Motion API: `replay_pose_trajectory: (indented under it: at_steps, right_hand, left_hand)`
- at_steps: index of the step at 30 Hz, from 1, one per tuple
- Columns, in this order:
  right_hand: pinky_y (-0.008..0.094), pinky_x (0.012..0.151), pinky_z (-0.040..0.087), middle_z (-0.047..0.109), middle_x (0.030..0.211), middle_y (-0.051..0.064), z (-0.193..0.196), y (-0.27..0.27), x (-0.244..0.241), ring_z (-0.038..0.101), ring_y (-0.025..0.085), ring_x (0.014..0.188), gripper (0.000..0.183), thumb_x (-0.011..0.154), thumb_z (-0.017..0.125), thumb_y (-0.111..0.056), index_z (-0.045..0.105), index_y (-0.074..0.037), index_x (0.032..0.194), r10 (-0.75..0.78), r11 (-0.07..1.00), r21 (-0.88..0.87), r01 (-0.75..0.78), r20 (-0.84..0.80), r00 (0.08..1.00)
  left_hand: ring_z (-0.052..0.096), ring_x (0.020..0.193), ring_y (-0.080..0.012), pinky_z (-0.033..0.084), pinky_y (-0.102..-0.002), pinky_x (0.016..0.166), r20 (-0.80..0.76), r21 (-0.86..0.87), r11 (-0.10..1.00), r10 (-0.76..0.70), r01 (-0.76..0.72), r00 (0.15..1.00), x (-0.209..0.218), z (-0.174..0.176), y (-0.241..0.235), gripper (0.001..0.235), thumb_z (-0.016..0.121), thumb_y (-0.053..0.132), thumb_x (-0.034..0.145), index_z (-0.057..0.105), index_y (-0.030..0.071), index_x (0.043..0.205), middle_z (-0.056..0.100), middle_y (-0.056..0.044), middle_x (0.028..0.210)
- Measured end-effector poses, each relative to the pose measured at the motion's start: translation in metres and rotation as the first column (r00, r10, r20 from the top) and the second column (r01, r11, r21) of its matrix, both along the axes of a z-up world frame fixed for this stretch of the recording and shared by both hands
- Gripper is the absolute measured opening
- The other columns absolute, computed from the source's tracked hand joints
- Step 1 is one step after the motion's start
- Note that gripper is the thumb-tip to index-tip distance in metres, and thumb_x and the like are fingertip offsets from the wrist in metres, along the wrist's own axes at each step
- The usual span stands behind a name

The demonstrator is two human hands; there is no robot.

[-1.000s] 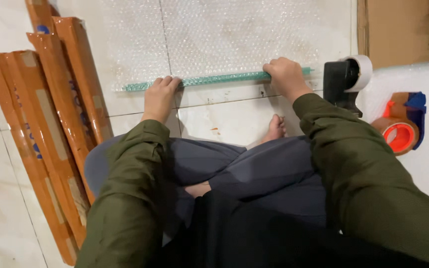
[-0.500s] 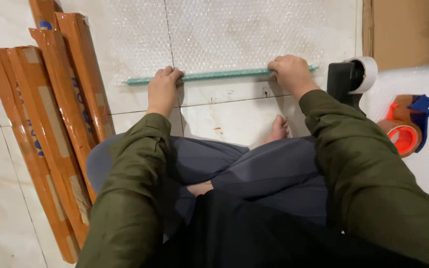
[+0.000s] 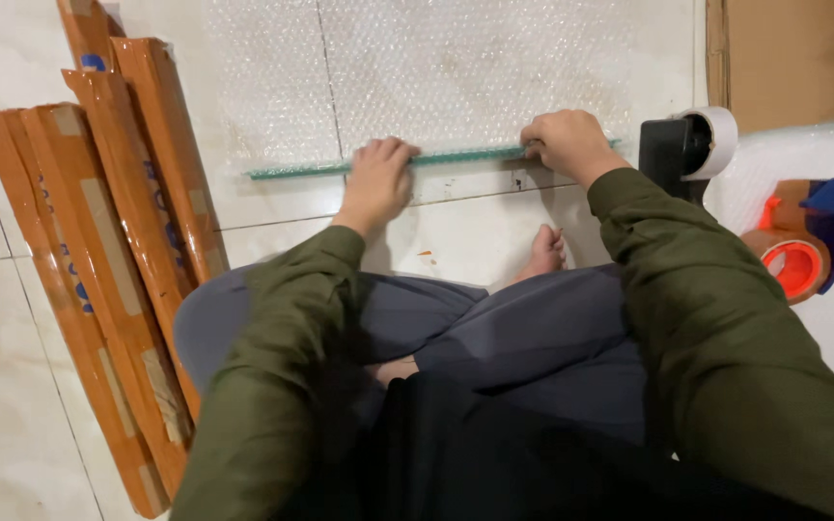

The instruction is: The person sits on the floor and wraps a long blue object with bubble wrap, securing it with clear tape. They then place a piece of cardboard over the wrapped item and roll it up tightly to form a cylindrical package.

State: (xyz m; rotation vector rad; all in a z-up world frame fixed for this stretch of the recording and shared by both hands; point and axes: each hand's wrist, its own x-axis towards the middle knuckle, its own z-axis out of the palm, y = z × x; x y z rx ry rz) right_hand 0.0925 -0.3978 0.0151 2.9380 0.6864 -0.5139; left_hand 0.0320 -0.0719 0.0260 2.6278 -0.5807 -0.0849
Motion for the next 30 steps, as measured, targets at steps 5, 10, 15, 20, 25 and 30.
replay_pose_trajectory:
  at_steps: [5,10,15,20,25,30]
  right_hand:
    - [0.038,0.074,0.055,0.068,0.087,-0.005,0.003,0.003,-0.004,0.067,0.023,0.085,0.006,0.085,0.063,-0.033,0.066,-0.034,0.090,-0.003,1.000,-0.002,0.003,0.053,0.999]
    - [0.039,0.073,0.055,0.065,0.084,-0.004,0.014,0.007,-0.010,0.065,0.023,0.085,0.005,0.084,0.065,-0.034,0.063,-0.030,0.087,-0.033,0.998,0.058,0.030,0.051,0.998]
    - [0.038,0.068,0.053,0.056,0.084,0.000,0.012,0.002,-0.016,0.063,0.023,0.081,0.022,0.088,0.057,-0.044,0.054,-0.026,0.100,0.073,0.997,-0.031,-0.069,0.179,0.981]
    - [0.039,0.058,0.047,0.061,0.087,0.004,0.047,0.002,-0.014,0.063,0.025,0.077,0.041,0.097,0.041,-0.054,0.058,-0.017,0.099,0.026,0.995,-0.102,-0.018,0.076,0.997]
    - [0.038,0.052,0.043,0.064,0.082,0.005,0.071,0.000,-0.010,0.060,0.028,0.073,0.056,0.101,0.031,-0.057,0.062,-0.012,0.094,-0.094,0.976,-0.202,0.087,-0.025,0.995]
    - [0.042,0.062,0.040,0.069,0.077,0.010,0.074,-0.009,-0.007,0.064,0.031,0.068,0.067,0.102,0.022,-0.064,0.061,-0.010,0.097,-0.296,0.906,-0.333,0.260,-0.060,0.953]
  left_hand:
    - [0.053,0.089,-0.0220,0.040,-0.039,0.081,-0.024,-0.039,0.980,0.194,-0.195,0.981,0.013,0.000,-0.030,0.023,0.048,0.045,0.092,0.056,0.024,0.088,0.053,0.002,0.087]
    - [0.051,0.085,-0.0188,0.036,-0.037,0.078,-0.078,-0.002,0.951,0.309,-0.310,0.948,0.017,-0.009,-0.037,0.028,0.052,0.050,0.088,0.055,0.025,0.077,0.052,0.005,0.079]
    - [0.036,0.120,-0.0266,0.021,-0.053,0.100,-0.038,0.086,0.898,0.437,-0.432,0.899,0.014,-0.016,-0.045,0.027,0.054,0.048,0.087,0.055,0.022,0.080,0.044,-0.002,0.123]
    - [0.006,0.139,-0.0355,0.001,-0.068,0.105,-0.184,0.111,0.916,0.401,-0.386,0.897,0.021,0.006,-0.043,0.028,0.047,0.044,0.093,0.048,0.017,0.102,0.015,-0.016,0.144]
    - [-0.007,0.139,-0.0408,0.003,-0.071,0.104,-0.164,0.231,0.916,0.369,-0.328,0.915,0.029,0.009,-0.044,0.060,0.039,0.047,0.098,0.023,0.018,0.148,-0.009,-0.026,0.149]
    - [-0.007,0.141,-0.0395,0.004,-0.068,0.107,-0.226,0.445,0.865,0.360,-0.233,0.905,0.038,0.025,-0.045,0.068,0.027,0.057,0.100,-0.001,0.021,0.151,-0.010,-0.026,0.150]
